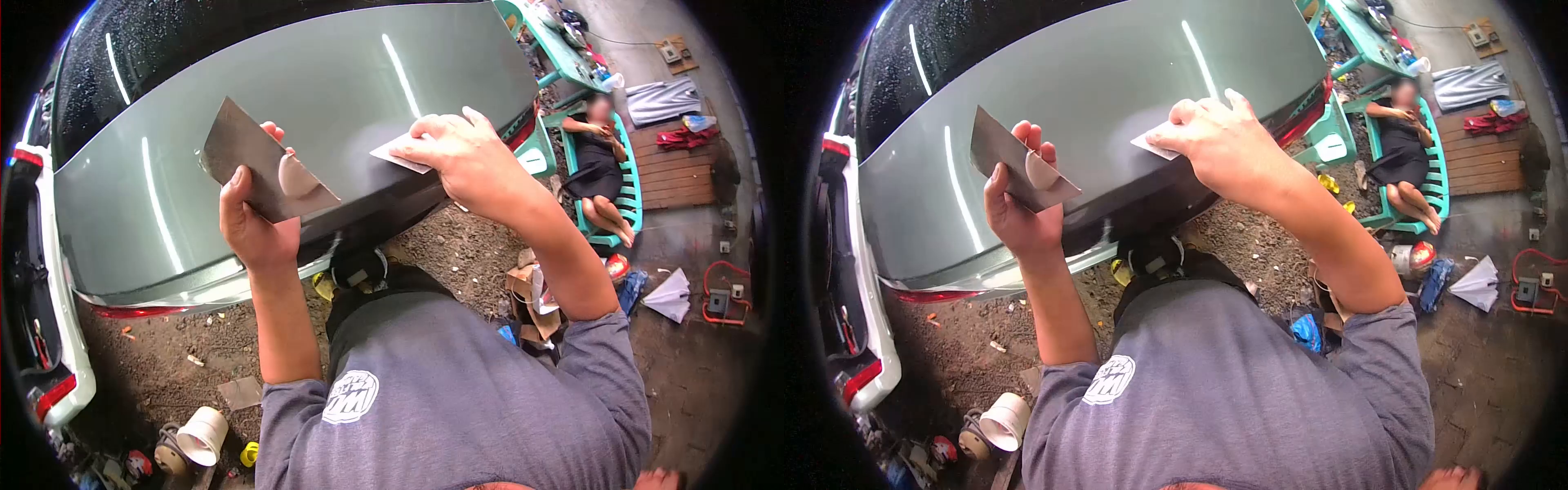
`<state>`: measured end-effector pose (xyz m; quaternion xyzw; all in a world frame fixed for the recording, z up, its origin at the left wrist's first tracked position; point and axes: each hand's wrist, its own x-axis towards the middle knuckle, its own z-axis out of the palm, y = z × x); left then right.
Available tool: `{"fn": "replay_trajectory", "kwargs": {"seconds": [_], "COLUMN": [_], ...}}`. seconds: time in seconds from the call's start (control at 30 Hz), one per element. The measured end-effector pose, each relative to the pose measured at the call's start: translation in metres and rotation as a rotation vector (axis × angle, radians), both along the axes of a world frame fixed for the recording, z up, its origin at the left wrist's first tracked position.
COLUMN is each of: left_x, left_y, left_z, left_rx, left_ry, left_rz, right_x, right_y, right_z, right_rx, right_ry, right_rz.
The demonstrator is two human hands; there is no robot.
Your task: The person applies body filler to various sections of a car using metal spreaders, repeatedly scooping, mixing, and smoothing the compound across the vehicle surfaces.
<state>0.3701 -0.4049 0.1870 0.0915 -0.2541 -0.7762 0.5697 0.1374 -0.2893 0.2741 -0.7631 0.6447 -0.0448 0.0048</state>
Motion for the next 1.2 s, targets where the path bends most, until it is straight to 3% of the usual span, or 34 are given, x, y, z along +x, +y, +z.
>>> {"fn": "replay_trajectory", "kwargs": {"seconds": [0.2, 0.43, 0.6, 0.7, 0.83, 1.0, 1.2], "left_x": [-0.001, -0.004, -0.003, -0.003, -0.001, 0.002, 0.001], "left_y": [0.003, 0.003, 0.001, 0.001, -0.001, -0.004, -0.007], "left_z": [0.003, 0.008, 0.002, 0.003, -0.001, -0.007, -0.008], "left_rx": [-0.007, 0.013, -0.027, -0.021, -0.050, -0.032, -0.043], "left_ry": [-0.006, -0.049, -0.116, -0.131, -0.122, -0.108, -0.080], "left_rz": [-0.042, -0.019, -0.039, -0.019, -0.019, -0.041, -0.084], "right_x": [0.003, 0.000, -0.021, -0.021, -0.011, -0.008, -0.015], "right_y": [0.016, 0.048, 0.017, 0.007, 0.023, 0.053, 0.017], "right_z": [-0.024, -0.003, -0.014, -0.023, -0.035, -0.022, -0.010], "right_rx": [-0.050, -0.020, -0.173, -0.030, -0.130, -0.011, -0.058], "right_ry": [0.045, -0.125, 0.025, 0.031, 0.071, 0.005, -0.008], "right_rz": [0.004, -0.019, -0.011, -0.012, 0.020, 0.022, 0.050]}}
